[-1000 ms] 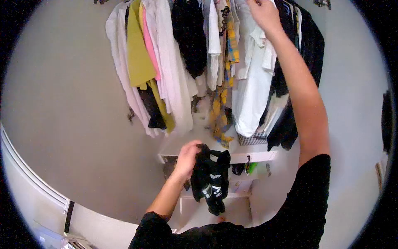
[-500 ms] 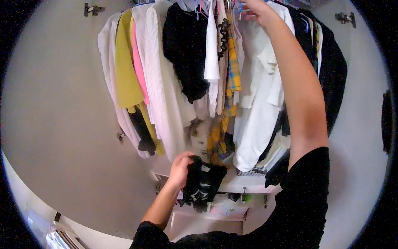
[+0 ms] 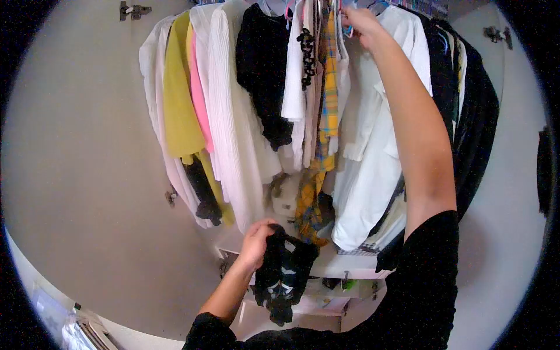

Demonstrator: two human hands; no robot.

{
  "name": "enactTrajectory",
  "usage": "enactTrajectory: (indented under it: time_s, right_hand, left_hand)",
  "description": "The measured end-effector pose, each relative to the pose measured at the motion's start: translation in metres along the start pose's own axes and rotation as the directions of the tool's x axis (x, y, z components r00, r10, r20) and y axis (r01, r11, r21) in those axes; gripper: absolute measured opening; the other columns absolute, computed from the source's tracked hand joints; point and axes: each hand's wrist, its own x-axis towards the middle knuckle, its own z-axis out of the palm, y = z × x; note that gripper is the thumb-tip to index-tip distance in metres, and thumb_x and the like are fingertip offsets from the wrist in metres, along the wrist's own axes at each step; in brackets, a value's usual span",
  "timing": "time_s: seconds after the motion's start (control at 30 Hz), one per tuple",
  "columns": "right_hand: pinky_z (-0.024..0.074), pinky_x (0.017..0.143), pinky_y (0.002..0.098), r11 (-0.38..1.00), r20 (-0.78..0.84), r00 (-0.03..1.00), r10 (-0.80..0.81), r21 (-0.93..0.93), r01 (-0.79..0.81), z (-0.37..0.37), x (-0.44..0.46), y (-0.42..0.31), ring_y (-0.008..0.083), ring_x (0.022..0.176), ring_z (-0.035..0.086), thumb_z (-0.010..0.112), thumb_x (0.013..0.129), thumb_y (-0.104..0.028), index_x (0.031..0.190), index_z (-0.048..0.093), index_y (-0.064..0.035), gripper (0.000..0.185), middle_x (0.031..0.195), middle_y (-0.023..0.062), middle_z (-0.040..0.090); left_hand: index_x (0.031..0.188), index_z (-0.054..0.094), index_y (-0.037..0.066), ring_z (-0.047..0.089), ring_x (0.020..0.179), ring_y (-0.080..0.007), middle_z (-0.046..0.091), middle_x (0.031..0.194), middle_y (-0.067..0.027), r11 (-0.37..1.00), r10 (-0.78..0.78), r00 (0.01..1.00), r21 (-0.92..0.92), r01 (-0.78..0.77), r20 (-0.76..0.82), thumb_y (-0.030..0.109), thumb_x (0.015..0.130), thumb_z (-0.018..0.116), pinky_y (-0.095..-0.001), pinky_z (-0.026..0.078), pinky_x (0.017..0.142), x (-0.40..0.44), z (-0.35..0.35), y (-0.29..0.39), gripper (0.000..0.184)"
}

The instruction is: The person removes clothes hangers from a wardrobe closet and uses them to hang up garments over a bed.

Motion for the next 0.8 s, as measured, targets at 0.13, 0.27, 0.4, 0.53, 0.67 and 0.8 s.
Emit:
enactTrajectory:
  time_s: [0.13,0.27,0.4,0.53,0.67,0.8]
  right_hand:
    - [0.0520,0.066,0.0453,0.990,-0.163,0.979,-0.119,-0.089,0.105,0.008,-0.032,-0.015,0.0310,0.075,0.066,0.053,0.099,-0.022,0.104,0.067,0.0000,0.027,0.084,0.0150,0.069]
    - [0.0394,0.060,0.0319,0.915,-0.129,0.939,-0.318,-0.302,0.268,0.003,-0.083,-0.026,0.0102,0.062,0.047,0.057,0.099,-0.032,0.097,0.066,-0.0021,0.031,0.071,-0.0027,0.055]
    - [0.0350,0.056,0.0285,0.920,-0.251,0.911,-0.326,-0.306,0.245,0.008,-0.151,-0.024,0.0074,0.060,0.042,0.055,0.099,-0.025,0.112,0.062,-0.0003,0.028,0.069,-0.0041,0.050]
    - [0.0315,0.052,0.0242,0.972,-0.226,0.953,-0.200,-0.168,0.164,0.019,-0.270,-0.028,0.0050,0.059,0.039,0.050,0.099,-0.013,0.124,0.058,-0.0038,0.028,0.067,-0.0069,0.042]
    - [0.0389,0.055,0.0244,0.969,-0.145,0.984,-0.101,-0.239,0.064,0.011,-0.384,-0.005,0.0063,0.064,0.047,0.051,0.096,-0.003,0.125,0.056,-0.0056,0.030,0.083,0.0030,0.056]
    - [0.0422,0.056,0.0263,0.947,-0.136,0.978,-0.156,-0.303,0.109,0.031,-0.495,0.020,0.0079,0.065,0.051,0.053,0.090,0.002,0.125,0.054,-0.0014,0.035,0.093,0.0053,0.058]
  left_hand:
    - [0.102,0.065,0.001,0.059,0.085,-0.0180,0.064,0.091,-0.0060,1.000,0.001,0.999,0.005,-0.001,-0.041,0.009,0.084,0.051,-0.0294,0.048,0.078,-0.001,0.000,0.001,0.025]
    - [0.104,0.064,0.001,0.059,0.085,-0.0202,0.064,0.091,-0.0073,0.994,-0.040,0.999,-0.101,0.036,-0.030,0.013,0.084,0.048,-0.0297,0.048,0.079,-0.002,-0.005,-0.005,0.029]
    - [0.097,0.059,0.003,0.057,0.079,-0.0205,0.060,0.087,-0.0083,0.979,0.206,0.977,-0.017,-0.206,0.056,0.018,0.081,0.045,-0.0300,0.046,0.075,-0.009,0.006,0.008,0.026]
    - [0.091,0.053,0.006,0.047,0.066,-0.0160,0.050,0.075,-0.0053,0.976,0.200,0.972,-0.119,-0.185,0.127,0.017,0.078,0.044,-0.0279,0.037,0.063,-0.014,0.011,0.020,0.019]
    - [0.093,0.054,0.006,0.036,0.060,-0.0125,0.039,0.068,-0.0013,0.973,0.225,0.957,-0.100,-0.210,0.182,0.016,0.075,0.044,-0.0273,0.027,0.056,-0.019,0.020,0.034,0.023]
    - [0.107,0.059,0.005,0.035,0.059,-0.0101,0.039,0.066,0.0018,0.967,0.223,0.926,0.047,-0.249,0.305,0.017,0.079,0.047,-0.0262,0.027,0.055,-0.031,0.034,0.053,0.033]
